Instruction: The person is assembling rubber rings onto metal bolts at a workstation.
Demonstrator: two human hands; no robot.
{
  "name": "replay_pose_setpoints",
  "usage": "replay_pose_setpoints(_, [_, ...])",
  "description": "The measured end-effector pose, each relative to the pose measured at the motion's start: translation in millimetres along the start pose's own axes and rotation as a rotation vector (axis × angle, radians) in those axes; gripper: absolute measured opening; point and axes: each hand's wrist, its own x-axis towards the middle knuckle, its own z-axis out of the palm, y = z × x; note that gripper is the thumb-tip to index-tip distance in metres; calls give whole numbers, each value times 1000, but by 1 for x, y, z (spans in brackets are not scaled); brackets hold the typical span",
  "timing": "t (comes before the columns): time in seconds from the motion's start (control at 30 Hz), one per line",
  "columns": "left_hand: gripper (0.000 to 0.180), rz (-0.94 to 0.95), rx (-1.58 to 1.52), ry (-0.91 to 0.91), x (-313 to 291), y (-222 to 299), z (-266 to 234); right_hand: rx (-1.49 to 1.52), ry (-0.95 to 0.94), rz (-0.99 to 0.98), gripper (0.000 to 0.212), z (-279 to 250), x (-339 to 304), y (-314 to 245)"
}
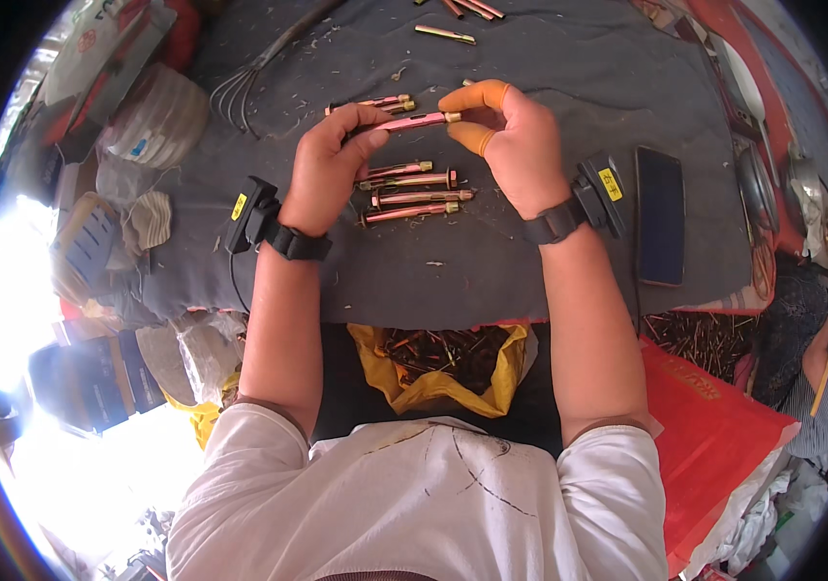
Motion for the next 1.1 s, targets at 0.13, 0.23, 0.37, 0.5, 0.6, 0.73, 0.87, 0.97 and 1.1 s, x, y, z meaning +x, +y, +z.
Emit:
replay_pose_setpoints(0.13, [18, -66, -91, 13, 1, 2, -3, 96, 80, -156, 17, 9, 1, 0])
replay_pose_setpoints(0.23, [14, 68, 10, 21, -3, -9, -11, -78, -13, 56, 18, 4, 9, 16])
replay_pose_setpoints(0.37, [10, 217, 79, 47, -3, -8, -5, 57, 25, 127, 22, -2, 0, 10])
replay_pose_setpoints(0.5, [14, 319, 81, 153, -1, -16, 6, -78, -89, 209, 20, -21, -2, 15])
replay_pose_setpoints(0.6, [14, 254, 15, 159, 0, -12, 5, -30, -102, 27, 25, -11, -3, 3])
replay_pose_setpoints(0.73, [14, 260, 7, 158, -3, -16, 2, -117, -132, 23, 25, -12, 4, 20])
replay_pose_setpoints(0.87, [12, 238, -21, 143, -2, -14, 2, -47, -142, 251, 23, -16, 7, 18])
replay_pose_setpoints(0.97, [12, 228, 28, 189, -2, -13, 5, -131, -125, 68, 26, -14, 1, 15])
replay_pose_setpoints(1.1, [13, 212, 11, 179, -3, -12, 2, -107, -138, 109, 29, -11, 1, 13])
